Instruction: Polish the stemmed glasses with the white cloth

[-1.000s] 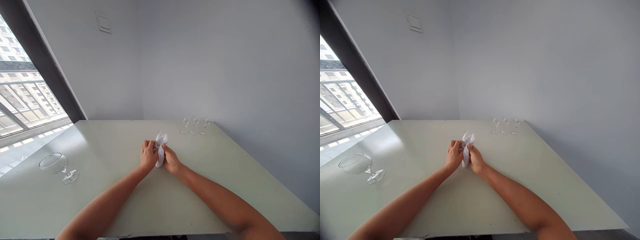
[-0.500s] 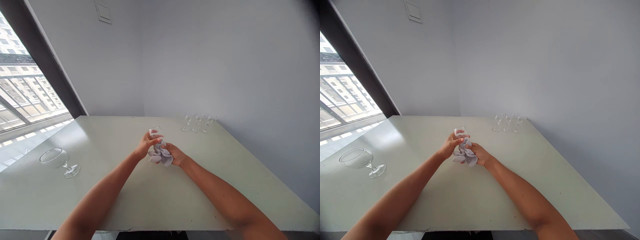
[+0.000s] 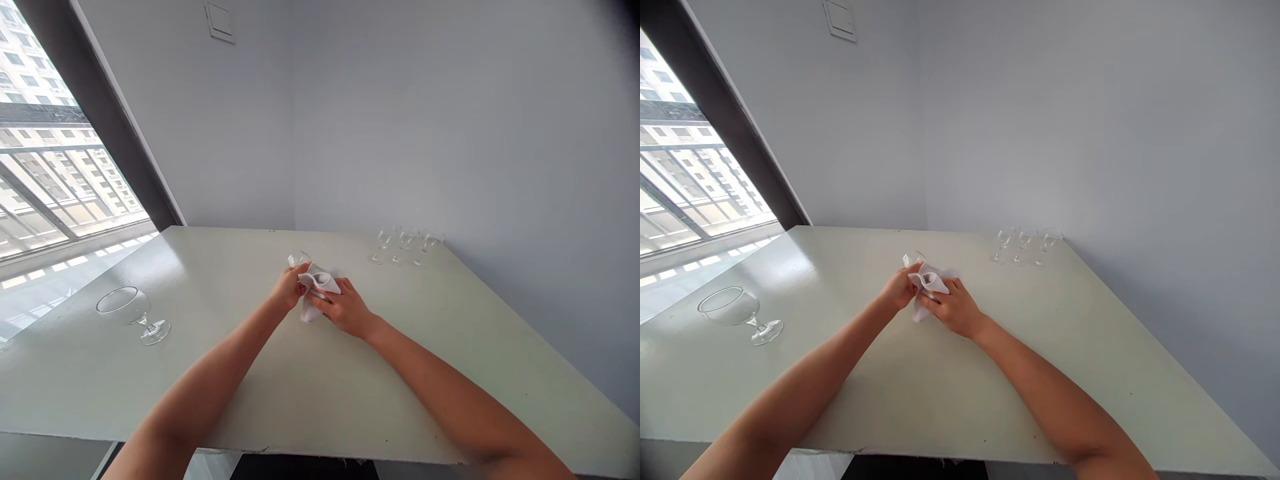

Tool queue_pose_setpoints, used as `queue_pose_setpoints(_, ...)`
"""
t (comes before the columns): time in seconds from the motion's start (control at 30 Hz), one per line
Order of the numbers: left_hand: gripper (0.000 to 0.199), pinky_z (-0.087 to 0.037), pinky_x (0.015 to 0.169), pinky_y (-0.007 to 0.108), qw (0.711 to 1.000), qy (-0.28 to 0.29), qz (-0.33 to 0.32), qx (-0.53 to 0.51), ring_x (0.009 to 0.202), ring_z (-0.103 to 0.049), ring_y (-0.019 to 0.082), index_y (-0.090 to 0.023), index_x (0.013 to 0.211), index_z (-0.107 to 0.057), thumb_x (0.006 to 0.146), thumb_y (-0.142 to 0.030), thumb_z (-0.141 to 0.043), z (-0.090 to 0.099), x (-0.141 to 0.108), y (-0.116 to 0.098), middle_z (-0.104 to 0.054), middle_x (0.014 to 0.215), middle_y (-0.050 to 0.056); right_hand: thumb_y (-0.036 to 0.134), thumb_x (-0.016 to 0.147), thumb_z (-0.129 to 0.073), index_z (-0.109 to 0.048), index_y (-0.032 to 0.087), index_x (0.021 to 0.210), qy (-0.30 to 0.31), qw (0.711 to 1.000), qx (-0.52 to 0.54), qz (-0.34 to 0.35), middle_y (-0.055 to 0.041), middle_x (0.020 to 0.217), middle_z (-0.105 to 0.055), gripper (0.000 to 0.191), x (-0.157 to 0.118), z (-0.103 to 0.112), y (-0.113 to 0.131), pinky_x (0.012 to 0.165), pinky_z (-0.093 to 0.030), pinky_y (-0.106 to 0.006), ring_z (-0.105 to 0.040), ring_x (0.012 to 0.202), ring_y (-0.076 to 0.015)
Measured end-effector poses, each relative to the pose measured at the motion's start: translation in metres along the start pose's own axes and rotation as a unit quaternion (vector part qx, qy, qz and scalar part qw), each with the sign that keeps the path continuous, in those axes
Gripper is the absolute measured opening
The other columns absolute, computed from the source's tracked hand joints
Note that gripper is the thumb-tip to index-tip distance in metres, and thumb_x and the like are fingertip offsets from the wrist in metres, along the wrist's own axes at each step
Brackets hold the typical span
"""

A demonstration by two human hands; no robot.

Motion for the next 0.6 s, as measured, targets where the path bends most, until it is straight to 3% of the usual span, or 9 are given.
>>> queue_pose_setpoints(0.1, 0.028, -0.046, 0.058, 0.024, 0.999, 0.044, 0.007, -0.021, 0.06, -0.057, 0.01, -0.014, 0.074, -0.054, 0.065, -0.036, -0.069, -0.009, -0.005, -0.002, -0.057, 0.071, 0.001, 0.019, 0.086, -0.042, -0.059, 0.027, 0.105, -0.015, 0.999, 0.047, -0.002, -0.0071, 0.101, -0.055, 0.027, 0.0, -0.003, 0.0, 0.071, -0.042, -0.033, -0.052, 0.083, -0.0179)
queue_pose_setpoints(0.2, 0.025, -0.047, 0.059, 0.025, 0.994, 0.065, 0.017, -0.082, 0.059, -0.057, 0.01, -0.014, 0.076, -0.054, 0.068, -0.035, -0.066, -0.019, -0.011, -0.006, -0.058, 0.072, 0.001, 0.029, 0.083, -0.05, -0.059, 0.028, 0.106, -0.092, 0.966, 0.212, -0.114, -0.0053, 0.101, -0.052, 0.025, 0.002, 0.001, -0.007, 0.069, -0.044, -0.03, -0.052, 0.085, -0.0166)
queue_pose_setpoints(0.27, 0.022, -0.048, 0.063, 0.024, 0.988, 0.071, 0.018, -0.135, 0.062, -0.058, 0.011, -0.014, 0.077, -0.054, 0.071, -0.033, -0.064, -0.025, -0.015, -0.006, -0.058, 0.074, 0.002, 0.037, 0.078, -0.057, -0.06, 0.026, 0.101, -0.155, 0.896, 0.352, -0.221, -0.0035, 0.093, -0.054, 0.026, 0.003, 0.0, -0.013, 0.068, -0.045, -0.029, -0.052, 0.082, -0.0167)
queue_pose_setpoints(0.4, 0.025, -0.05, 0.07, 0.025, 0.98, 0.067, 0.012, -0.189, 0.071, -0.061, 0.013, -0.014, 0.084, -0.053, 0.074, -0.035, -0.06, -0.033, -0.018, -0.001, -0.059, 0.08, 0.005, 0.051, 0.069, -0.063, -0.058, 0.022, 0.093, -0.185, 0.654, 0.64, -0.358, -0.001, 0.081, -0.059, 0.038, 0.004, -0.018, -0.015, 0.056, -0.045, -0.025, -0.053, 0.067, -0.0142)
queue_pose_setpoints(0.47, 0.028, -0.05, 0.072, 0.027, 0.982, 0.047, -0.025, -0.183, 0.077, -0.062, 0.015, -0.016, 0.088, -0.049, 0.073, -0.035, -0.062, -0.032, -0.018, 0.001, -0.059, 0.085, 0.005, 0.051, 0.07, -0.062, -0.058, 0.023, 0.095, -0.173, 0.557, 0.718, -0.379, -0.0005, 0.085, -0.06, 0.038, 0.005, -0.026, -0.012, 0.052, -0.044, -0.022, -0.053, 0.064, -0.0119)
queue_pose_setpoints(0.53, 0.035, -0.049, 0.075, 0.03, 0.983, 0.025, -0.096, -0.157, 0.082, -0.063, 0.016, -0.02, 0.094, -0.044, 0.07, -0.033, -0.066, -0.03, -0.019, -0.001, -0.057, 0.092, 0.003, 0.052, 0.076, -0.055, -0.057, 0.024, 0.096, -0.159, 0.498, 0.751, -0.404, 0.0, 0.084, -0.061, 0.035, 0.004, -0.034, -0.008, 0.047, -0.042, -0.021, -0.052, 0.059, -0.0103)
queue_pose_setpoints(0.6, 0.045, -0.049, 0.076, 0.032, 0.978, 0.017, -0.182, -0.101, 0.082, -0.063, 0.015, -0.025, 0.101, -0.038, 0.068, -0.029, -0.068, -0.029, -0.022, -0.006, -0.054, 0.099, 0.001, 0.056, 0.081, -0.043, -0.057, 0.024, 0.096, -0.138, 0.479, 0.746, -0.442, -0.0007, 0.08, -0.061, 0.038, 0.001, -0.042, -0.005, 0.045, -0.041, -0.022, -0.052, 0.055, -0.0113)
Point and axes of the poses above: each hand's wrist, its own x-axis towards the middle knuckle, its own z-axis out of the back of the hand, y = z × x, the point moved 4 cm from there along x, towards the middle knuckle
